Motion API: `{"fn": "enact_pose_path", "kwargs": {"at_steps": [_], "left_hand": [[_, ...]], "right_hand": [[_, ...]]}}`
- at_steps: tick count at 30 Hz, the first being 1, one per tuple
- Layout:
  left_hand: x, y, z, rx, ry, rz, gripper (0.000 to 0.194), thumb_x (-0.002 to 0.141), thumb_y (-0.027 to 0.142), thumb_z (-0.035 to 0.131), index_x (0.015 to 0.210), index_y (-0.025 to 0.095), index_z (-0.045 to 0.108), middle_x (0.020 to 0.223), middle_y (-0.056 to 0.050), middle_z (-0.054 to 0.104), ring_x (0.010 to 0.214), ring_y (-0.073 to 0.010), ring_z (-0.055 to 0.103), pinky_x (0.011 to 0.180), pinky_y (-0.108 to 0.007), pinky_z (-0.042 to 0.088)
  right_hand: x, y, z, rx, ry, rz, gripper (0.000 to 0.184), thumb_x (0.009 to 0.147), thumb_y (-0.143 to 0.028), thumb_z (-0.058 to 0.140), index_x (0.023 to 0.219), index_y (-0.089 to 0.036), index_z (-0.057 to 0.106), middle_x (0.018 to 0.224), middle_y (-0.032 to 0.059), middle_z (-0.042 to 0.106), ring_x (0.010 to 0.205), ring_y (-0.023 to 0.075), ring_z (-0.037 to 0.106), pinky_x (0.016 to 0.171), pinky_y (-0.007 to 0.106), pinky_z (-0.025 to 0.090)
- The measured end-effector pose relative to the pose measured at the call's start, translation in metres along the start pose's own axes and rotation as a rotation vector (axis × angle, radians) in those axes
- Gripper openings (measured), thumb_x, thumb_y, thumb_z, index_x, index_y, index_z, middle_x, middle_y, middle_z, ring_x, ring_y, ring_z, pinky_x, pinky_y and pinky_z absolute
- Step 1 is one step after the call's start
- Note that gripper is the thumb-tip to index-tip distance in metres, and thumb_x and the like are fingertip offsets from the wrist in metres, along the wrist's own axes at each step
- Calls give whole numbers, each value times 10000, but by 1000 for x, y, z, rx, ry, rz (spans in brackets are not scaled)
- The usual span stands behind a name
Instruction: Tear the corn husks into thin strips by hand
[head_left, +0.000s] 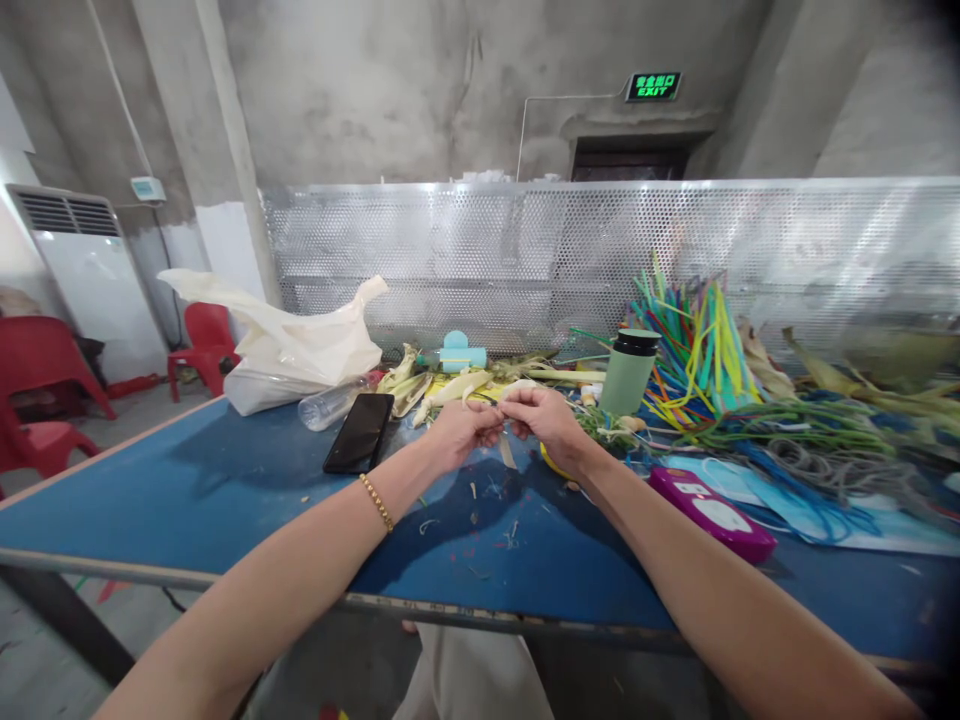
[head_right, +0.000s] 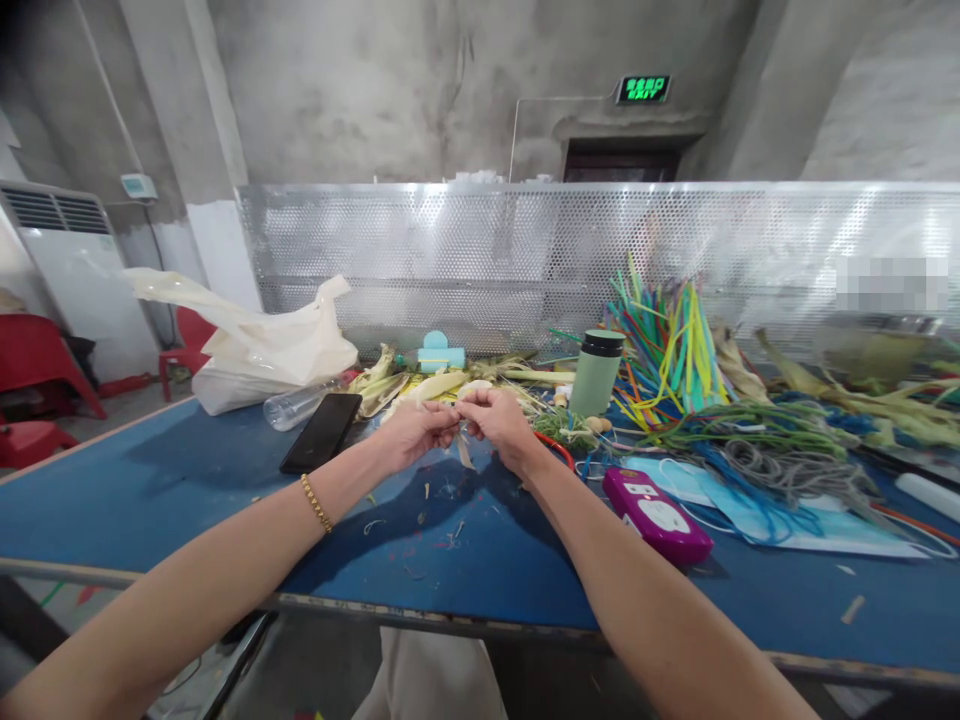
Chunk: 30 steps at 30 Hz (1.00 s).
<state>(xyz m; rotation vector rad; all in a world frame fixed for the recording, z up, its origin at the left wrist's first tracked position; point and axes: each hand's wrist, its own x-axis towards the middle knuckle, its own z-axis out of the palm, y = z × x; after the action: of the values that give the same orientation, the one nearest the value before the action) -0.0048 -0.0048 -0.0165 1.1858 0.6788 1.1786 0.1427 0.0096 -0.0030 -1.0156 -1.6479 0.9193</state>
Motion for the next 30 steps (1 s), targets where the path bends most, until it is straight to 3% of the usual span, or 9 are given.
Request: {"fn": "enact_pose_path", "kwargs": {"at_steps": [10, 16, 22, 27, 30], "left_hand": [[1, -3, 2, 43, 18, 63, 121, 686, 21, 598, 586, 89, 598, 531, -28, 555, 430, -79, 455, 471, -247, 322], [1, -4, 2, 53, 41, 55, 96, 684, 49, 647, 605, 88, 609, 532, -27, 565, 432, -73, 452, 478, -243, 325], [1, -1, 2, -78, -71, 30, 72, 663, 55, 699, 729, 64, 672, 668, -60, 639, 547, -84, 541, 560, -233, 377], [2, 1, -3, -103, -41, -2, 95, 687, 38, 667, 774, 75, 669, 702, -61, 649, 536, -89, 549, 539, -235, 382], [2, 1, -4, -74, 19, -18, 59, 715, 48, 648, 763, 81, 659, 659, -53, 632, 482, -69, 496, 493, -224, 345]], "right_hand": [[-3, -6, 5, 0, 48, -44, 227, 615, -354, 655, 549, -165, 549, 480, -25, 528, 441, 84, 433, 459, 229, 343], [-2, -4, 6, 13, 63, -40, 217, 610, -344, 654, 547, -165, 550, 464, -26, 526, 432, 84, 438, 452, 226, 349], [6, 5, -1, -30, 86, -74, 248, 635, -386, 668, 622, -153, 583, 485, -16, 544, 437, 91, 456, 443, 223, 329], [7, 3, -9, -191, 85, -108, 279, 726, -424, 606, 646, -156, 602, 486, -12, 538, 434, 101, 457, 452, 234, 333], [7, -4, -15, -402, 230, -191, 268, 794, -394, 551, 728, -155, 652, 601, 30, 613, 525, 138, 528, 529, 262, 396]]}}
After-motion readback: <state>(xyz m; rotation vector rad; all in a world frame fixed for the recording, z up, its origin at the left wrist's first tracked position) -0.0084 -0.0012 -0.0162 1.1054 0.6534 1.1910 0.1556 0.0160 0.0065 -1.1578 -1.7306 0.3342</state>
